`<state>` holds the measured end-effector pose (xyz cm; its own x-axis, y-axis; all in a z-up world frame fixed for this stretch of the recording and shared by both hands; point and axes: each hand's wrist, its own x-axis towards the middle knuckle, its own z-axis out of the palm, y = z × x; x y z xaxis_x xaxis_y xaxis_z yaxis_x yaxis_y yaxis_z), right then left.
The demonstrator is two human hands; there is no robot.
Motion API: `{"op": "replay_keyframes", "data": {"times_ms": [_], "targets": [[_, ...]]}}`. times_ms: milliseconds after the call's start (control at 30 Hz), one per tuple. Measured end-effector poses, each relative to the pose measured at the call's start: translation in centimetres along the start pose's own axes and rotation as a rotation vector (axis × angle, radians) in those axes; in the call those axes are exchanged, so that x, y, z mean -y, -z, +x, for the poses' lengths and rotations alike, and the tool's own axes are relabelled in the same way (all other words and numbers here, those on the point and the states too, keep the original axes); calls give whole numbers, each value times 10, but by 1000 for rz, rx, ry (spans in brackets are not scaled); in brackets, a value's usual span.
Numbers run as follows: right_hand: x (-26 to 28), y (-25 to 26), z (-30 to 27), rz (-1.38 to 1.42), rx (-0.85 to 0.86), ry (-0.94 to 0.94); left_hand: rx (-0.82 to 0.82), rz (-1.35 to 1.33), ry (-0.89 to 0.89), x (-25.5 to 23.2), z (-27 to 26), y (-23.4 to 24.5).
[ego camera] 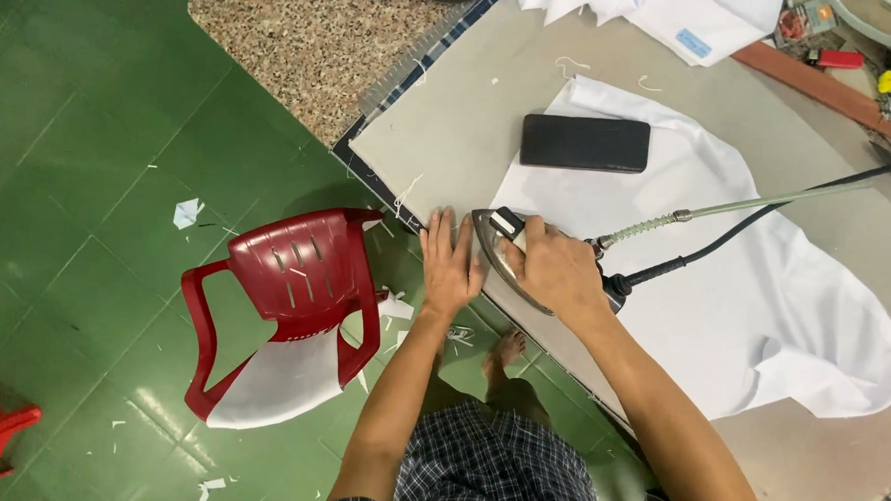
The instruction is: The person irons a white shirt on a worktable, using a steam iron and a black pressing block to smooth the fabric. They repeatedly adjust the shirt, iron different sections, and trim loose threads with scissors.
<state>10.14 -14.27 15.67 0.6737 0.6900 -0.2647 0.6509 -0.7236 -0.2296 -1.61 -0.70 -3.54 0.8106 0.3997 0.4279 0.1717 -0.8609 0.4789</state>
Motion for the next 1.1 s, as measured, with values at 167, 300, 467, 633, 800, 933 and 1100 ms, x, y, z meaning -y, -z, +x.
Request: {"op": "replay_keyframes", "data": {"times_ms": [167, 300, 467, 633, 800, 933, 1100], "targets": [[5, 8, 11, 44, 64, 54, -63, 45, 25, 3, -6, -8], [8, 7, 18, 25, 139, 38, -98, 19, 19, 5, -6, -10], [11, 2, 25, -27, 120, 60, -133, 5, 17, 9, -10, -15], [9, 1, 28, 5, 142, 46, -142, -207, -14, 12, 29, 16], [12, 11, 21, 51, 161, 67, -203, -91, -78, -3, 155, 59], [5, 8, 26, 57, 185, 28, 73, -23, -367, -14, 222, -14], [13, 35, 21, 83, 139, 36, 943, 143, -652, -48, 253, -57]]}}
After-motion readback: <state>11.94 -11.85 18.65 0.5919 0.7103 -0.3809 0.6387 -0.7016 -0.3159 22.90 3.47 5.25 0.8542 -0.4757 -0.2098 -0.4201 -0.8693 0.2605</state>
